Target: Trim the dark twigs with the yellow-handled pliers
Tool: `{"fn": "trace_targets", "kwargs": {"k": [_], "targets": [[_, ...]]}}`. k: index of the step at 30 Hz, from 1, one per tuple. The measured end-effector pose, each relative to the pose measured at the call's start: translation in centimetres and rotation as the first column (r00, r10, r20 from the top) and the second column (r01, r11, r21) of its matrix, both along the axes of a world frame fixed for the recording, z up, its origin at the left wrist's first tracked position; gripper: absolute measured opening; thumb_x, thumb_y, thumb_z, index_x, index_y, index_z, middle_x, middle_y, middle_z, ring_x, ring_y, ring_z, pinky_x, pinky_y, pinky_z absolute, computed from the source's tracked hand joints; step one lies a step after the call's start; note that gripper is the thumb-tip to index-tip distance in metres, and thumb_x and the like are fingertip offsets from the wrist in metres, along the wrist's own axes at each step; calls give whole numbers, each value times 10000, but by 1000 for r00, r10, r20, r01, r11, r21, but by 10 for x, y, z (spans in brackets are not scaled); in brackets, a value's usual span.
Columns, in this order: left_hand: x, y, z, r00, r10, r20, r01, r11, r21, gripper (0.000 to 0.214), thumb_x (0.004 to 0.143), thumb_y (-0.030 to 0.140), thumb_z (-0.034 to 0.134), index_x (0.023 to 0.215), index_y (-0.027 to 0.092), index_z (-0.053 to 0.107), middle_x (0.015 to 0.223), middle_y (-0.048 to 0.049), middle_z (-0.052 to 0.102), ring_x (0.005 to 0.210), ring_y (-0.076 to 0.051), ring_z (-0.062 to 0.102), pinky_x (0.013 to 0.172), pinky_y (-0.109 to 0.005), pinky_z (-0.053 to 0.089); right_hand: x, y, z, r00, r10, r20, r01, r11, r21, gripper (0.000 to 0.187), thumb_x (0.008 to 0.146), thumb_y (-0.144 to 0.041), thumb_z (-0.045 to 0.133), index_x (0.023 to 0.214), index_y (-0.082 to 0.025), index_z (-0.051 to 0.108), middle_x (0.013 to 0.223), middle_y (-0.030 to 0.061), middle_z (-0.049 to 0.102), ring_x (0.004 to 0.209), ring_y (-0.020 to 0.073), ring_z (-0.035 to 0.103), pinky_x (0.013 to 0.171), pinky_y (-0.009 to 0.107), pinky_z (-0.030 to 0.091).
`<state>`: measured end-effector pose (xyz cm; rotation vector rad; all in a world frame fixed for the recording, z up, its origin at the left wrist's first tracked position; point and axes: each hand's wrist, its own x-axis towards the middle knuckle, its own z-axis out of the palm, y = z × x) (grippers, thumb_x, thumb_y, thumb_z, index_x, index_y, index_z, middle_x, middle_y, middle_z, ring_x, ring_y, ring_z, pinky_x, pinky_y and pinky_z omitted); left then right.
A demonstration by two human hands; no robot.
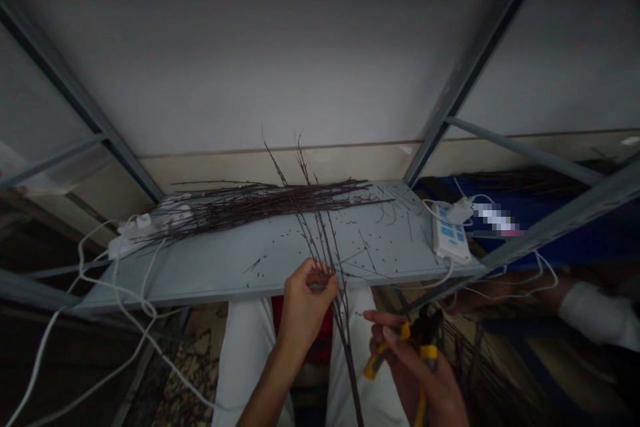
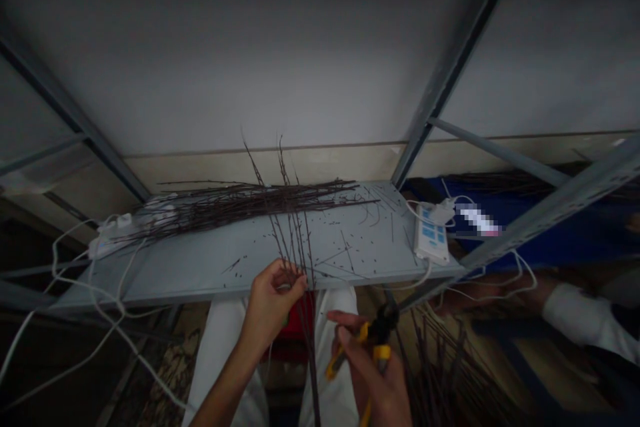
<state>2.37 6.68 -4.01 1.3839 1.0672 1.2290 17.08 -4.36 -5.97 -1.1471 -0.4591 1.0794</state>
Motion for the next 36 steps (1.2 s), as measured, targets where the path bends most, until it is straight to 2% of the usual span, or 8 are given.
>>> {"fn": "trace_targets", "kwargs": {"k": [5,9,12,17,21,29,32,36], "targets": [[8,-5,-8,984,-108,144,118,991,-62,180,819,281,756,801,180,608,791,-31,687,737,-181,675,711,-281,547,17,11,26,814,104,571,-127,992,0,263,814,-426,730,789,-227,561,924,61,690,843,231,633,711,319,515],[15,-8,-6,956,-178,234,208,971,-115,210,830,304,765,810,175,600,807,-34,700,717,-163,676,679,-259,554,34,28,21,316,170,933,-190,975,-113,85,872,-284,592,868,-223,532,785,27,605,748,217,582,724,343,458],[19,-11,0,930,-232,285,274,954,-119,211,835,307,767,823,172,605,817,-33,700,744,-169,688,713,-271,567,50,43,23,-72,164,984,-130,976,-172,95,825,-148,550,894,-207,524,865,65,615,853,260,568,771,376,416],[23,-14,12,919,-297,260,329,940,-89,201,852,309,757,828,172,611,829,-34,697,802,-175,692,763,-270,556,73,63,40,-419,128,899,-112,975,-192,224,737,-96,589,940,-185,558,950,86,622,938,292,529,817,403,364],[27,-13,15,907,-314,280,355,928,-110,217,850,325,761,829,172,608,834,-34,691,790,-178,698,743,-271,553,82,72,46,-497,51,866,-169,973,-155,261,703,-87,624,936,-185,563,958,77,614,941,282,505,823,399,344],[30,-11,16,879,-328,346,399,903,-160,259,811,344,801,819,161,618,817,-38,697,744,-188,717,719,-296,581,85,83,38,-497,-44,867,-245,965,-91,152,788,-105,640,916,-176,599,946,82,632,935,272,498,846,399,332],[32,-10,15,868,-333,368,410,900,-151,256,806,345,803,816,160,627,807,-32,691,736,-187,710,724,-324,602,86,88,30,-368,-65,928,-282,958,-45,70,901,-154,579,851,-187,616,850,72,642,870,247,524,810,374,333],[34,-10,10,875,-300,380,386,906,-173,259,784,335,822,800,155,636,794,-33,693,720,-185,702,727,-346,618,87,94,18,-192,-34,981,-253,967,-16,291,980,-263,525,708,-201,608,688,52,619,711,203,530,710,327,344]]}}
